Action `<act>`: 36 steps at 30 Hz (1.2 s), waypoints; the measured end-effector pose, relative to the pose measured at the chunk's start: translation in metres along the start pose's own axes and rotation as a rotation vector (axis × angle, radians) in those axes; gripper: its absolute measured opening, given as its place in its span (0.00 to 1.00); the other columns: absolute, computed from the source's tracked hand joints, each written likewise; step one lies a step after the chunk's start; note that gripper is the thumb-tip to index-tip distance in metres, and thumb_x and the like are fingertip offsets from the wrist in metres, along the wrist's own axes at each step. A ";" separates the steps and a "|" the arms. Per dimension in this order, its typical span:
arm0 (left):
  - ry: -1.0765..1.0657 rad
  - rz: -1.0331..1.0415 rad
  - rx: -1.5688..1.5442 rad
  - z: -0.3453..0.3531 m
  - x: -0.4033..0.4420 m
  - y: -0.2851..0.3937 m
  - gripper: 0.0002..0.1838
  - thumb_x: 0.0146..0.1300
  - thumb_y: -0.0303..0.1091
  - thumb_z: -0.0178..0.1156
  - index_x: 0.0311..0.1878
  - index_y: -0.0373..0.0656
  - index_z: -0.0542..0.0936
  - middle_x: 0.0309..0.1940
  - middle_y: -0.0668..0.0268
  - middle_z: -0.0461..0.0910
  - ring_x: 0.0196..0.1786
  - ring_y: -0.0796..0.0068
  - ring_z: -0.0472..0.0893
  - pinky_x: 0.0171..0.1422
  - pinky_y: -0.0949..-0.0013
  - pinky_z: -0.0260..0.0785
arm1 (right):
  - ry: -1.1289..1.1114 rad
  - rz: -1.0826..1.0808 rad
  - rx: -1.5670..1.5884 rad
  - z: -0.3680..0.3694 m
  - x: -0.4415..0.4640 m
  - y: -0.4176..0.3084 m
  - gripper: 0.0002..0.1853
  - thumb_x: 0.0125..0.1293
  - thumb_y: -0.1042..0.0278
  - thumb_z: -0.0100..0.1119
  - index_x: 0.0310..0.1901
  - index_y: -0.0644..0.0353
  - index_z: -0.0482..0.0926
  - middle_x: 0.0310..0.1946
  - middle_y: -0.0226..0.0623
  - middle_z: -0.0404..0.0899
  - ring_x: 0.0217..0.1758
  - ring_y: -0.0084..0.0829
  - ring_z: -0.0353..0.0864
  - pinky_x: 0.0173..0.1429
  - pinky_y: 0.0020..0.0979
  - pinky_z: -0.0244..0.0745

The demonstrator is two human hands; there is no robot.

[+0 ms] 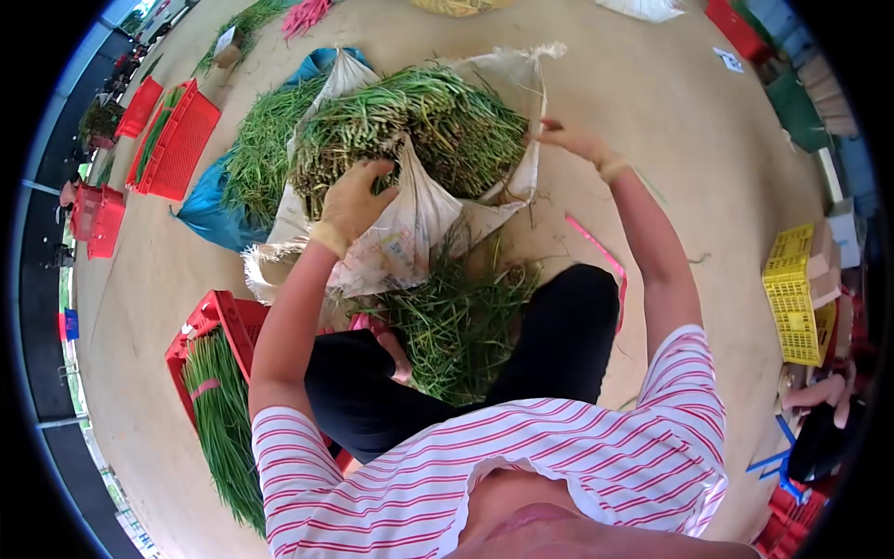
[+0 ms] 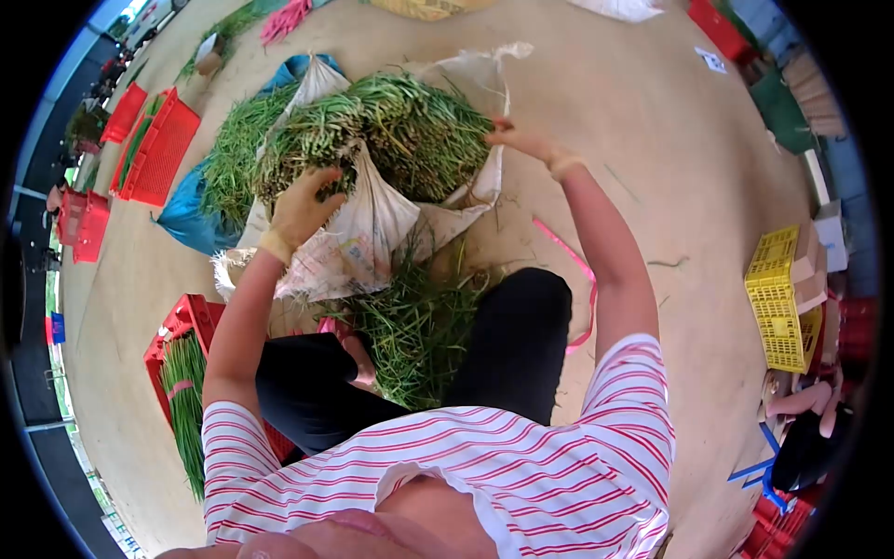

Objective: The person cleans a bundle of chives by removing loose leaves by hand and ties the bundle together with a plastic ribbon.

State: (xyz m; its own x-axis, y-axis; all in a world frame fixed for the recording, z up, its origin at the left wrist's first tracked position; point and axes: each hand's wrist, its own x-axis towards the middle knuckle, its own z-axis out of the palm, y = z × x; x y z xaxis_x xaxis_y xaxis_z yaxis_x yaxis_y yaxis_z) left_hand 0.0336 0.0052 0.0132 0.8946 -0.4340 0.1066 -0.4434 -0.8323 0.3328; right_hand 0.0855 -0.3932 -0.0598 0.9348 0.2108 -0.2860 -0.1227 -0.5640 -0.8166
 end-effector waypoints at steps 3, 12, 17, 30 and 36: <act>0.180 0.134 -0.062 0.001 0.071 0.005 0.33 0.53 0.43 0.61 0.63 0.48 0.64 0.57 0.56 0.67 0.59 0.57 0.67 0.60 0.62 0.61 | 0.156 -0.039 -0.172 0.005 0.070 -0.093 0.48 0.47 0.33 0.58 0.62 0.65 0.61 0.64 0.48 0.58 0.66 0.39 0.59 0.66 0.33 0.55; -0.193 0.159 0.139 0.069 0.128 -0.055 0.23 0.54 0.47 0.60 0.52 0.49 0.76 0.60 0.65 0.66 0.68 0.61 0.56 0.70 0.59 0.48 | -0.027 0.256 -0.618 0.061 0.222 -0.138 0.64 0.34 0.16 0.49 0.65 0.66 0.55 0.67 0.50 0.50 0.71 0.41 0.48 0.71 0.37 0.44; 0.079 0.214 -0.010 0.092 0.090 -0.071 0.22 0.51 0.40 0.62 0.51 0.45 0.75 0.59 0.63 0.66 0.67 0.60 0.57 0.70 0.58 0.48 | -0.177 0.389 -0.683 0.090 0.193 -0.171 0.63 0.30 0.22 0.60 0.63 0.66 0.59 0.61 0.49 0.62 0.64 0.43 0.62 0.65 0.39 0.58; 0.140 0.222 -0.056 0.097 0.090 -0.074 0.22 0.48 0.39 0.64 0.48 0.47 0.76 0.58 0.64 0.67 0.67 0.60 0.58 0.70 0.58 0.48 | -0.237 0.448 -0.899 0.097 0.200 -0.182 0.43 0.36 0.37 0.67 0.54 0.56 0.74 0.54 0.40 0.73 0.54 0.38 0.74 0.54 0.37 0.70; 0.101 0.222 -0.032 0.097 0.090 -0.073 0.22 0.48 0.39 0.63 0.49 0.49 0.76 0.57 0.64 0.67 0.66 0.60 0.58 0.70 0.58 0.48 | -0.187 0.441 -0.788 0.103 0.205 -0.156 0.43 0.38 0.39 0.67 0.54 0.59 0.73 0.54 0.41 0.72 0.56 0.39 0.72 0.57 0.39 0.68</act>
State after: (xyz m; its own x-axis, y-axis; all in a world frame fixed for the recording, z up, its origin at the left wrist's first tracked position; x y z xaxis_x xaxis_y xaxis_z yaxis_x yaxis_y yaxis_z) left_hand 0.1411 -0.0062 -0.0930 0.7772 -0.5670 0.2728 -0.6291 -0.7083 0.3201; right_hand 0.2623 -0.1798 -0.0421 0.7797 -0.0658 -0.6227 -0.1286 -0.9901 -0.0565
